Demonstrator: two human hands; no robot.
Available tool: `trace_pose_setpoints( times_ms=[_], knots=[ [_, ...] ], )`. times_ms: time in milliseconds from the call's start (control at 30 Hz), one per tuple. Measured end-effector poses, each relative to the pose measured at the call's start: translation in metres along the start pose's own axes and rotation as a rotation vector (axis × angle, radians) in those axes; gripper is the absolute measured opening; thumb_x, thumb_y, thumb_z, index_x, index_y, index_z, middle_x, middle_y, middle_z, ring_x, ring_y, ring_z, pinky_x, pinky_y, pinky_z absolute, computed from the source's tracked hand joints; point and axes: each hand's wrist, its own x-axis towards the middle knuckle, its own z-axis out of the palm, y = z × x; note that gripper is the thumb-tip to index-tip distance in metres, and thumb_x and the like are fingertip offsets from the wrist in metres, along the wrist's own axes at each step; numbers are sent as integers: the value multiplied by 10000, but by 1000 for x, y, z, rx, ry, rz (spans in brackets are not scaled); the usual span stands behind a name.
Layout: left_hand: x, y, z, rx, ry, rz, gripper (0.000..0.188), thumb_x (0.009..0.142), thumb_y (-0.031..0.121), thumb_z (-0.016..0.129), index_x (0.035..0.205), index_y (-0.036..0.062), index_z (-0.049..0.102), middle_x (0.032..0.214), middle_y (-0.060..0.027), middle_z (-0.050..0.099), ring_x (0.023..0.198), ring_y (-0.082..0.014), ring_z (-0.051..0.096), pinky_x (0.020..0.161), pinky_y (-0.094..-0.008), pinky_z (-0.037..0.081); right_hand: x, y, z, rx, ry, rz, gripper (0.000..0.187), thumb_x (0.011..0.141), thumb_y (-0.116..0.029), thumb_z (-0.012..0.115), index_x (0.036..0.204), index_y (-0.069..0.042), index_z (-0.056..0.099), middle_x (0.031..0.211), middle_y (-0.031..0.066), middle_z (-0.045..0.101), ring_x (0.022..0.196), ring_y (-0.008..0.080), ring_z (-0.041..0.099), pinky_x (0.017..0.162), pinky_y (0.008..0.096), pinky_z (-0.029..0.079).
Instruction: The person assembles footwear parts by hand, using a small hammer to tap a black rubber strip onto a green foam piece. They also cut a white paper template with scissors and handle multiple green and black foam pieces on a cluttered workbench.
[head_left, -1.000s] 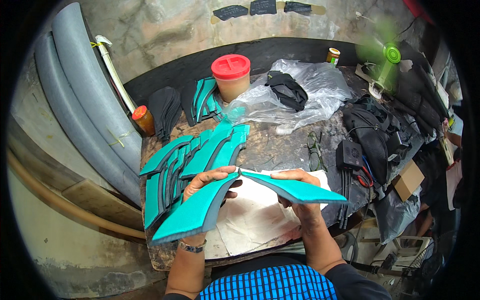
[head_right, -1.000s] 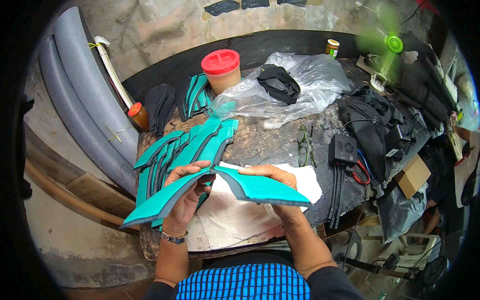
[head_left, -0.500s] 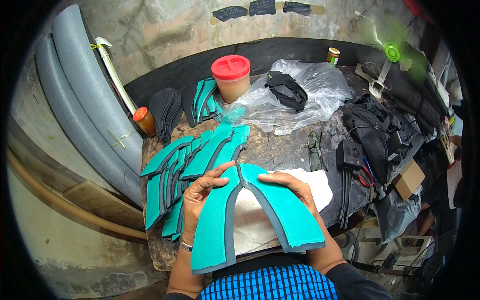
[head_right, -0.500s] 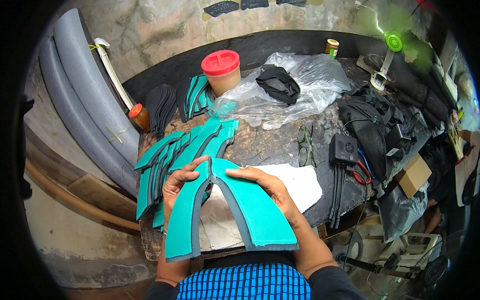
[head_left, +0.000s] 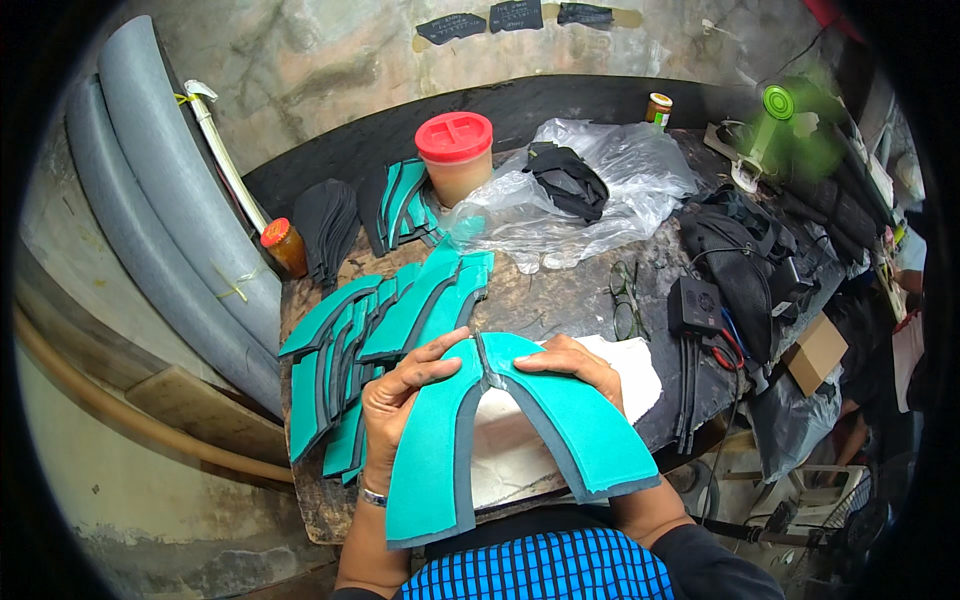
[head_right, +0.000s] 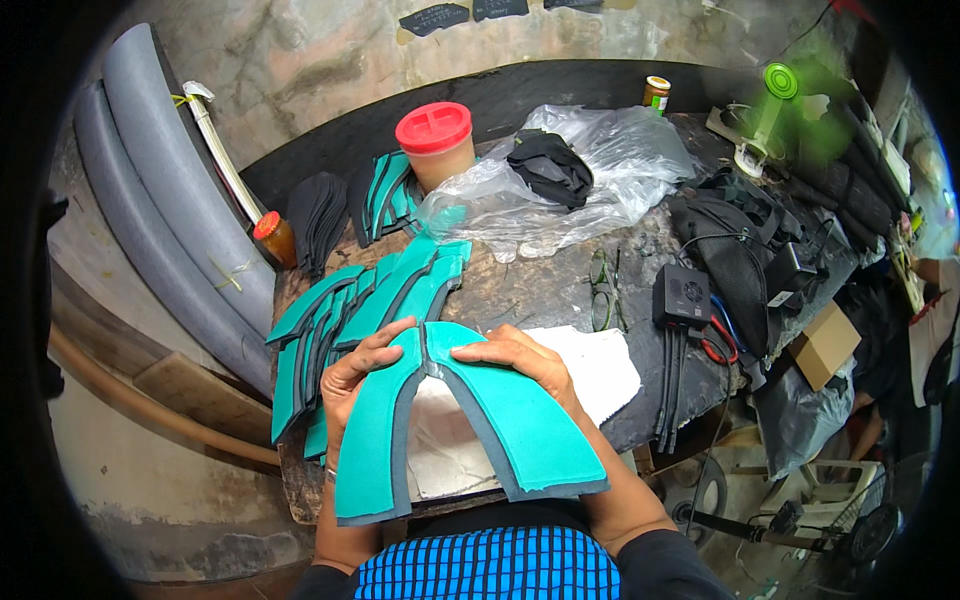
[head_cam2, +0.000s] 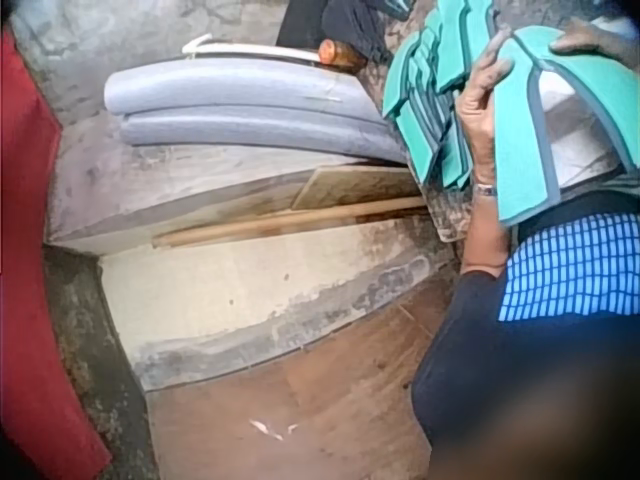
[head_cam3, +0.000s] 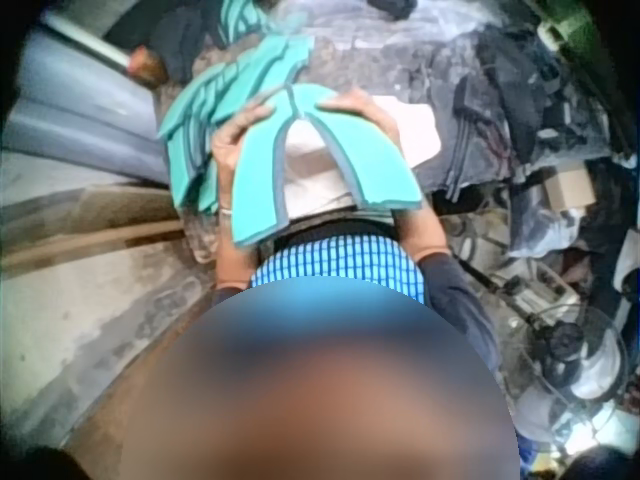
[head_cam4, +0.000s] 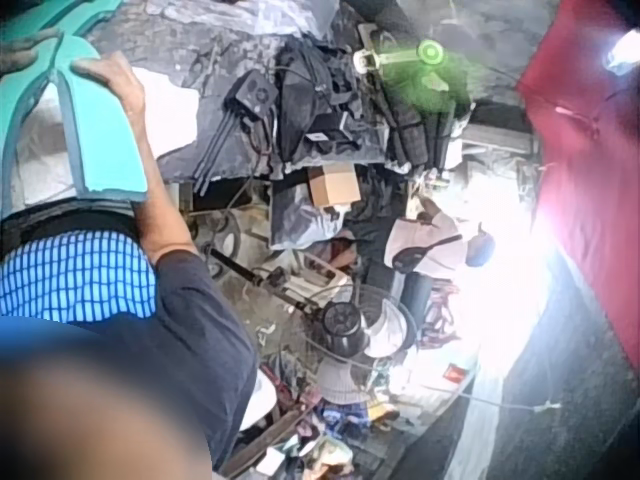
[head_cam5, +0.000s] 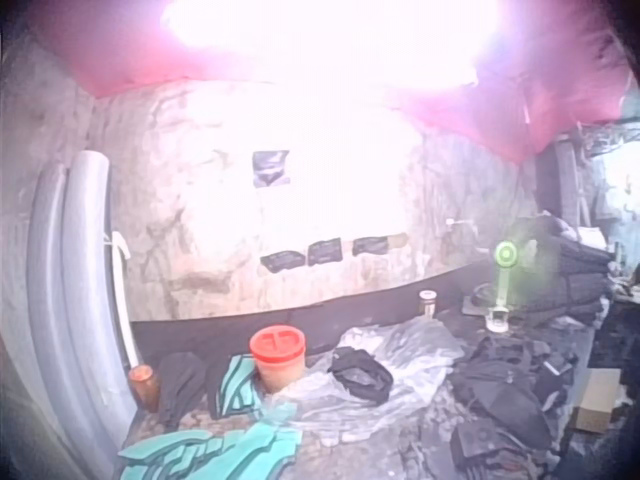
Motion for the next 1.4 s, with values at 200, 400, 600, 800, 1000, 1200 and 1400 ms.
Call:
trace_pose_setpoints(
  times_ms=[200, 400, 600, 800, 1000, 1200, 1400],
  knots=[
    [-3, 6, 1, -115, 36, -76, 340, 827, -87, 511, 1112, -48, 691, 1288, -309, 572, 1166, -309, 616, 969, -359, 522, 0, -3, -1, -107, 2, -49, 402, 767, -148, 757, 1139, -10, 692, 936, 144, 685, 769, 206, 618, 689, 301, 491],
    [-6, 8, -1, -216, 57, -111, 322, 815, -8, 531, 1088, -90, 681, 1265, -350, 564, 1161, -349, 617, 959, -380, 528, -1, -3, -2, -171, 68, -129, 396, 737, -113, 776, 1108, 0, 699, 904, 140, 689, 745, 210, 630, 666, 303, 505],
    [-4, 4, 1, -179, 41, 2, 275, 909, 193, 644, 873, -70, 716, 1224, -376, 572, 1128, -363, 631, 916, -406, 544, 0, -4, -2, -182, 61, -145, 388, 743, -110, 774, 1107, 3, 700, 924, 141, 699, 750, 204, 634, 664, 295, 509],
    [-5, 7, 3, -89, 100, -54, 321, 919, 259, 666, 810, -40, 704, 1223, -370, 576, 1088, -329, 651, 910, -382, 544, 0, -5, -1, -193, 66, -151, 392, 747, -108, 774, 1114, 5, 697, 934, 142, 703, 753, 207, 636, 669, 298, 514],
    [-5, 8, 3, -103, 82, -68, 348, 948, 250, 626, 876, -78, 716, 1230, -342, 588, 1203, -381, 582, 955, -407, 517, -2, -5, -1, -209, 82, -140, 402, 738, -91, 772, 1120, 7, 695, 931, 147, 701, 751, 213, 636, 672, 304, 516],
    [-5, 14, 4, -123, 37, -72, 310, 898, 200, 624, 945, -92, 717, 1283, -361, 541, 1248, -397, 542, 1006, -422, 483, -2, -3, -2, -214, 93, -155, 408, 731, -89, 770, 1119, 9, 695, 924, 147, 697, 746, 216, 631, 666, 306, 515],
    [-5, 11, 1, -177, 14, -87, 270, 832, 152, 612, 904, -82, 724, 1289, -359, 541, 1309, -425, 477, 1060, -467, 428, -1, -1, -3, -219, 96, -178, 405, 738, -106, 763, 1121, 7, 696, 921, 148, 694, 742, 214, 629, 658, 305, 514]
  ],
)
